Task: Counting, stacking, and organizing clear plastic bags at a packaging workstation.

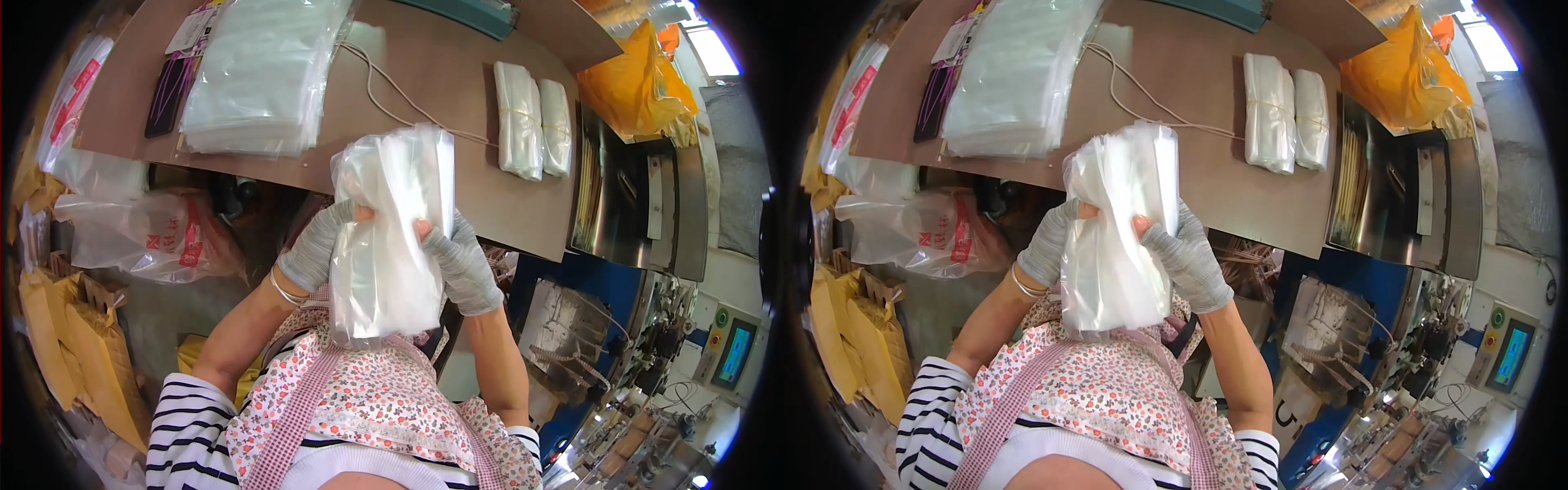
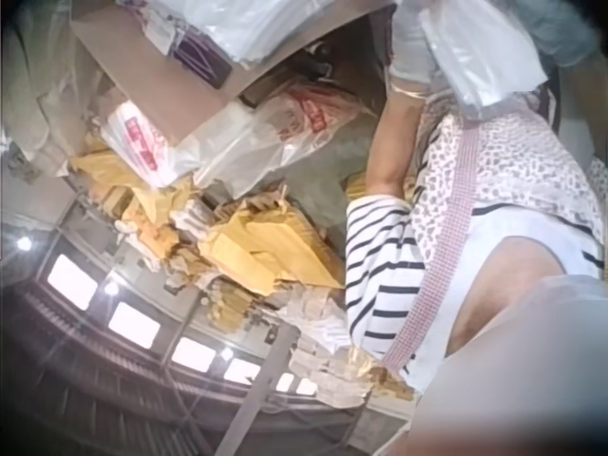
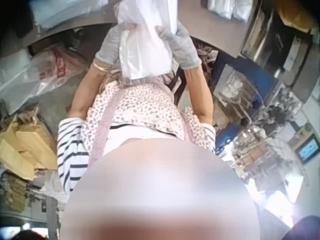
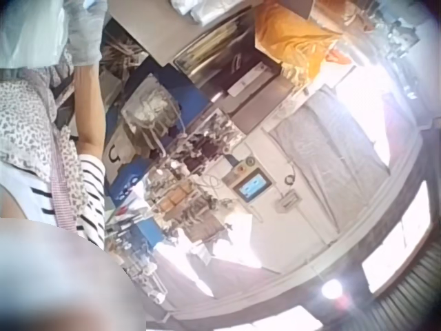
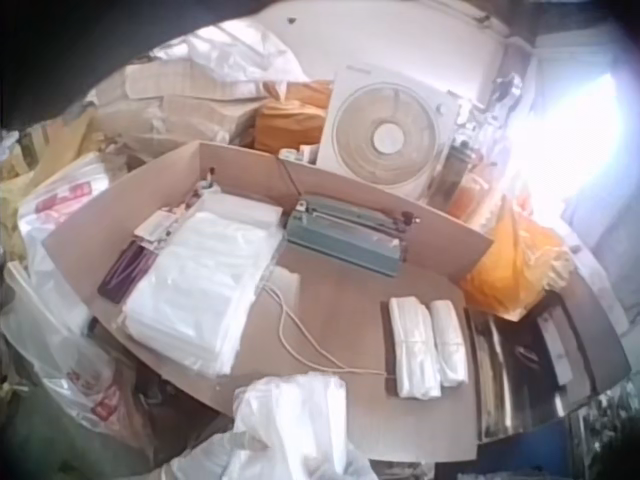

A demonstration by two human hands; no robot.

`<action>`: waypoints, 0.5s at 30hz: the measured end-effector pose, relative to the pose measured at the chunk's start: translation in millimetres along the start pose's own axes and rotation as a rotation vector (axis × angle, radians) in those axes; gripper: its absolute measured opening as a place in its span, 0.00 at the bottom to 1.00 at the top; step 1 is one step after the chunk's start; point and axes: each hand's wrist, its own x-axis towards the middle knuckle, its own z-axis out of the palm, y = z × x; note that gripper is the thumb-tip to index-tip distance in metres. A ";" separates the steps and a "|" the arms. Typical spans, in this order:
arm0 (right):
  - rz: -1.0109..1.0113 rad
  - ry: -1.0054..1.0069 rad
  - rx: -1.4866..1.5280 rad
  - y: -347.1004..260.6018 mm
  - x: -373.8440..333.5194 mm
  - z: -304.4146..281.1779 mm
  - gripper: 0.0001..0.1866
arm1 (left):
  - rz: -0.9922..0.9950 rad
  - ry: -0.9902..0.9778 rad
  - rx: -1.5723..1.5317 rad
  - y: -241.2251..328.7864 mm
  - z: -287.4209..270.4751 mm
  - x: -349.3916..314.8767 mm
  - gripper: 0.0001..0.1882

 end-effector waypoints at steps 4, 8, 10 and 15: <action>-0.014 0.052 -0.223 -10.5 -3.4 0.6 0.31 | 0.045 -0.060 -0.003 -0.5 6.0 2.3 0.40; -0.039 0.144 -0.446 -9.2 -6.7 1.7 0.32 | 0.096 -0.062 -0.022 -5.8 8.0 5.6 0.45; -0.099 0.093 -0.468 -11.6 -9.2 5.5 0.34 | 0.137 -0.049 0.154 -11.1 4.9 5.0 0.46; -0.157 0.071 -0.505 -9.3 -11.2 10.0 0.32 | 0.140 0.023 0.253 -21.8 1.4 15.9 0.40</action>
